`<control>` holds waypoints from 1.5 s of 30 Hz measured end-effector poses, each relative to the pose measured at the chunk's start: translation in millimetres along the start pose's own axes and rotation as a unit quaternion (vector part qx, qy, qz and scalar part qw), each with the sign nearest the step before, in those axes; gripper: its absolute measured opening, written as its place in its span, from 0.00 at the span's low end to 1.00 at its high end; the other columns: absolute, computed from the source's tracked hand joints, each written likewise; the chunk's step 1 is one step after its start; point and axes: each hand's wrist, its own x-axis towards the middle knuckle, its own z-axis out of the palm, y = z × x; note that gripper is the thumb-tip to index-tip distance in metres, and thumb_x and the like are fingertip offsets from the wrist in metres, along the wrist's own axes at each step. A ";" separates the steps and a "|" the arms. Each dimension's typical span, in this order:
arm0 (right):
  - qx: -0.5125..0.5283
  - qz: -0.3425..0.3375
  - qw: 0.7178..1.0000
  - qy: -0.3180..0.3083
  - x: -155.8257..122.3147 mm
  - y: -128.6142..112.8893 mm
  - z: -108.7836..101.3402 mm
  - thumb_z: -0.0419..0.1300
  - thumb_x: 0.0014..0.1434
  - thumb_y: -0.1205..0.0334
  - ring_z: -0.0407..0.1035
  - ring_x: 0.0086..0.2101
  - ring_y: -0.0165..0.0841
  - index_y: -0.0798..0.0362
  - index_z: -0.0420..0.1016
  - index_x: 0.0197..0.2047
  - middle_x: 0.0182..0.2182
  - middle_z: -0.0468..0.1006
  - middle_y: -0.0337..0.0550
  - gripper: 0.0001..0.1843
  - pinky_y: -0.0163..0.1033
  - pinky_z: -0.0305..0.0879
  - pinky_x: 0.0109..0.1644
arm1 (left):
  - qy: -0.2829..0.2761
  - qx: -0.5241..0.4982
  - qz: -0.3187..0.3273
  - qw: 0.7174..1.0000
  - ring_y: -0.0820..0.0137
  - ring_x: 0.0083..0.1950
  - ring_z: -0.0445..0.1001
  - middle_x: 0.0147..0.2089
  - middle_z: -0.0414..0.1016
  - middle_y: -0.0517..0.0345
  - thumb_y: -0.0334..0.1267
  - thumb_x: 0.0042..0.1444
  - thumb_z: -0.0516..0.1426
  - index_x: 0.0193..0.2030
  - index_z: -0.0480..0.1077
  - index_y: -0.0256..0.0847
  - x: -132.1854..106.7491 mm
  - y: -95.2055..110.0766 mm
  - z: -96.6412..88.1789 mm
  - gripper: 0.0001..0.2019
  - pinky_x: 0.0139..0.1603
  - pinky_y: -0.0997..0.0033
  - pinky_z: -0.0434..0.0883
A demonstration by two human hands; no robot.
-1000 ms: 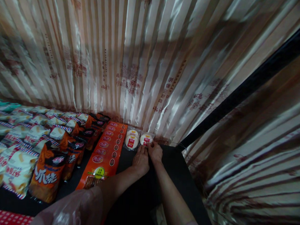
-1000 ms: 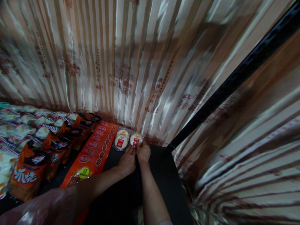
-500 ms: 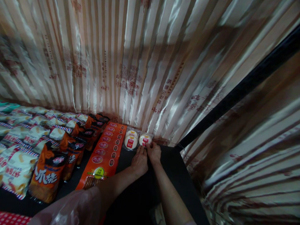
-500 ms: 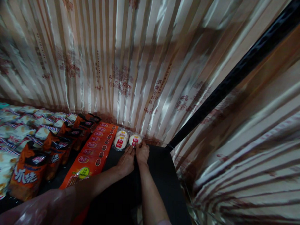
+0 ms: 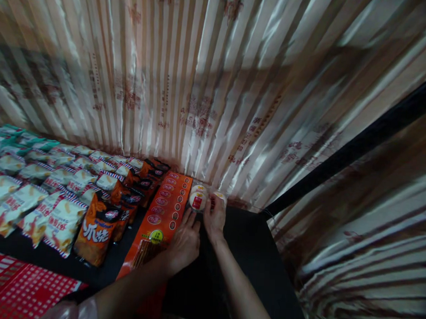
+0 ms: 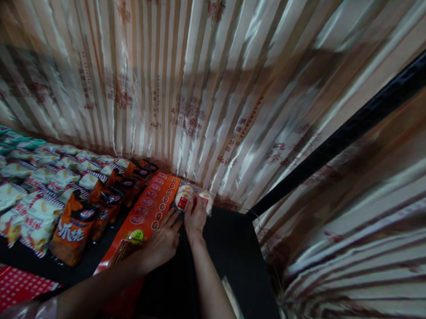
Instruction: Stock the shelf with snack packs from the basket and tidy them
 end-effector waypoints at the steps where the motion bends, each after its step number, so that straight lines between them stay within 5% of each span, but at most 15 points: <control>1: 0.005 0.001 1.000 -0.020 -5.8 -7.0 6.6 0.46 0.60 0.56 0.67 0.41 0.39 0.56 0.71 0.43 0.39 0.74 0.51 0.18 0.46 0.64 0.48 | 0.006 0.011 -0.011 1.000 0.58 0.70 0.47 0.65 0.59 0.42 0.30 0.55 0.48 0.54 0.68 0.30 -6.7 -6.1 -3.9 0.20 0.66 0.57 0.57; 7: 0.043 0.026 0.993 -0.107 -39.2 -30.4 36.7 0.47 0.59 0.59 0.69 0.41 0.36 0.55 0.72 0.43 0.40 0.76 0.50 0.16 0.44 0.65 0.49 | 0.042 0.074 -0.028 0.996 0.56 0.69 0.51 0.63 0.63 0.43 0.36 0.59 0.47 0.56 0.66 0.31 -30.2 -43.4 -7.8 0.20 0.63 0.52 0.60; 14: 0.033 0.030 0.995 -0.095 -53.5 -29.6 52.7 0.45 0.59 0.57 0.67 0.48 0.39 0.57 0.73 0.43 0.45 0.74 0.55 0.19 0.48 0.61 0.55 | 0.155 0.121 0.000 0.981 0.52 0.69 0.49 0.65 0.58 0.39 0.41 0.60 0.47 0.62 0.58 0.31 -47.1 -71.2 11.9 0.25 0.62 0.47 0.57; 22: 0.025 0.057 0.994 -0.091 -62.1 -26.7 63.6 0.45 0.59 0.57 0.66 0.48 0.40 0.57 0.73 0.43 0.46 0.72 0.56 0.20 0.48 0.60 0.55 | 0.132 0.116 -0.015 0.984 0.52 0.68 0.52 0.66 0.58 0.42 0.49 0.57 0.50 0.64 0.57 0.36 -49.6 -76.1 16.6 0.31 0.65 0.47 0.50; 45: 0.011 0.099 0.994 -0.049 -74.8 -38.9 71.8 0.48 0.56 0.60 0.66 0.46 0.38 0.56 0.73 0.40 0.47 0.71 0.55 0.16 0.44 0.63 0.52 | 0.040 0.141 -0.007 0.989 0.50 0.67 0.53 0.65 0.58 0.40 0.43 0.55 0.50 0.64 0.58 0.35 -48.2 -78.8 7.8 0.30 0.65 0.45 0.45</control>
